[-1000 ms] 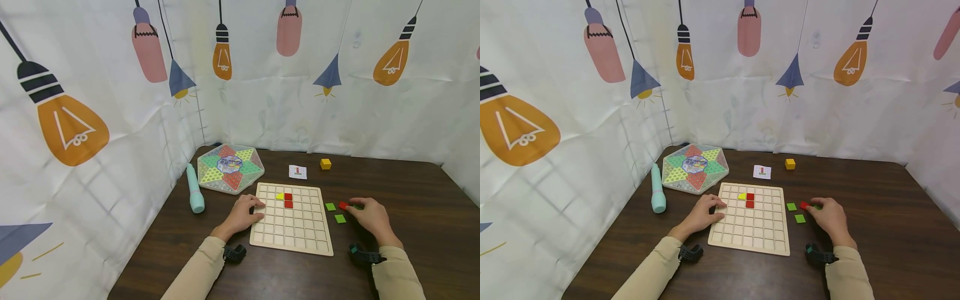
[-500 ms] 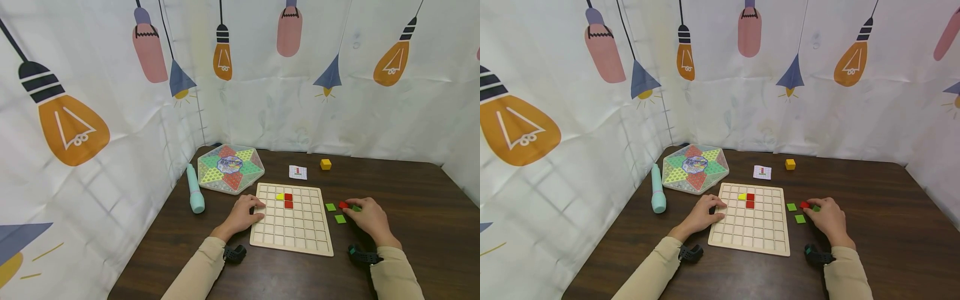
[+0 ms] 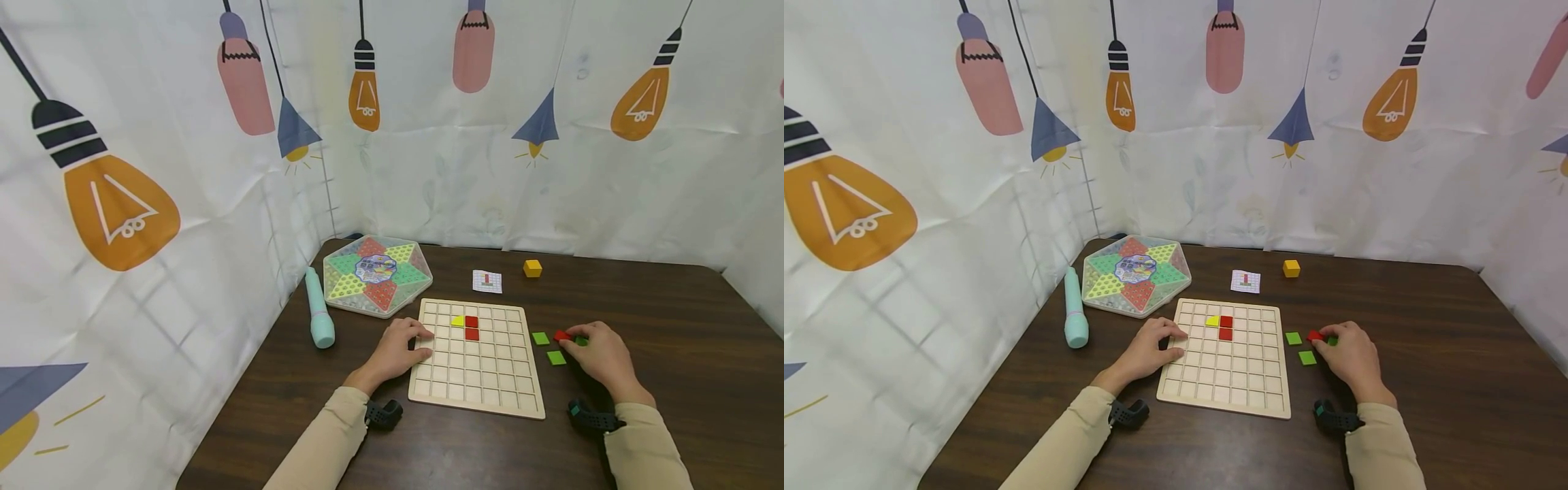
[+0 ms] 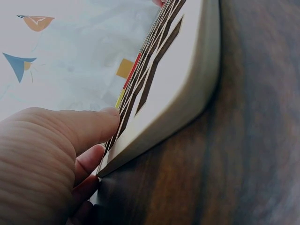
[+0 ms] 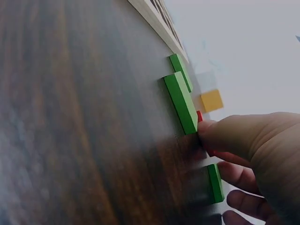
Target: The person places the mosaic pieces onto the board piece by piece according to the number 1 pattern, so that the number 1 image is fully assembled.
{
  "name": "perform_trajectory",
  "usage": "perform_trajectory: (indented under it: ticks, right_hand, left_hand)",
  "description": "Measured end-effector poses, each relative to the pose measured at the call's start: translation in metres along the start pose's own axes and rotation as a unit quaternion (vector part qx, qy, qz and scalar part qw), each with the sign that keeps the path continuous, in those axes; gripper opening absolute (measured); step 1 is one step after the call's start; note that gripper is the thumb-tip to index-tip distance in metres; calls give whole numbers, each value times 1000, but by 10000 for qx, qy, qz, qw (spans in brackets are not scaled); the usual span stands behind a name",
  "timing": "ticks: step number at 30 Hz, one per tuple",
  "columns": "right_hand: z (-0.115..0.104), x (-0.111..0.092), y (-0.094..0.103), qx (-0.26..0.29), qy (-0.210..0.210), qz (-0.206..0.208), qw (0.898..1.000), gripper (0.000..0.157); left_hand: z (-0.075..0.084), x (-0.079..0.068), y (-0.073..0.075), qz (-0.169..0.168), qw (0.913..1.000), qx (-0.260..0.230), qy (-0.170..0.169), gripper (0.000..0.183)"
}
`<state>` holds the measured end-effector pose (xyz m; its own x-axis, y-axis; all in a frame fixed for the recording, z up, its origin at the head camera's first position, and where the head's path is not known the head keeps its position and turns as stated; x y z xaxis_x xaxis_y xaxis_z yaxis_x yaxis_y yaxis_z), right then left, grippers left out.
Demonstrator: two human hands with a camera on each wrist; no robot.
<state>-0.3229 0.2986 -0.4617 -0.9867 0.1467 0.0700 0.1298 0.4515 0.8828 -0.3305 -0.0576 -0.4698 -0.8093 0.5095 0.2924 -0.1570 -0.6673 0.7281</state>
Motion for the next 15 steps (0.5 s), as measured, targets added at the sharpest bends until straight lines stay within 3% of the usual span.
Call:
perform_trajectory:
  ticks: [11,15]
  right_hand:
    - [-9,-3,11,257,-70,453,9986,38]
    - [-19,-5,13,453,94,597,9971,35]
  left_hand:
    - [0,0,0,13,10000,-2,-4,27]
    - [0,-1,0,6,10000,15,-11,27]
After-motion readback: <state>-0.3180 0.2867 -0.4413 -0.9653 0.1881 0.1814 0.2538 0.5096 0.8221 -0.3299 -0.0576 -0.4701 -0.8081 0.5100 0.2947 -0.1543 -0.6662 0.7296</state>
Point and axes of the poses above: each hand's wrist, its own x-axis towards the middle knuckle, its own y-axis out of the back of the hand, z = x × y, the point moved 10 cm from there along x, towards the middle knuckle, and after that the axes turned 8 degrees about -y, right-handed, at the moved point
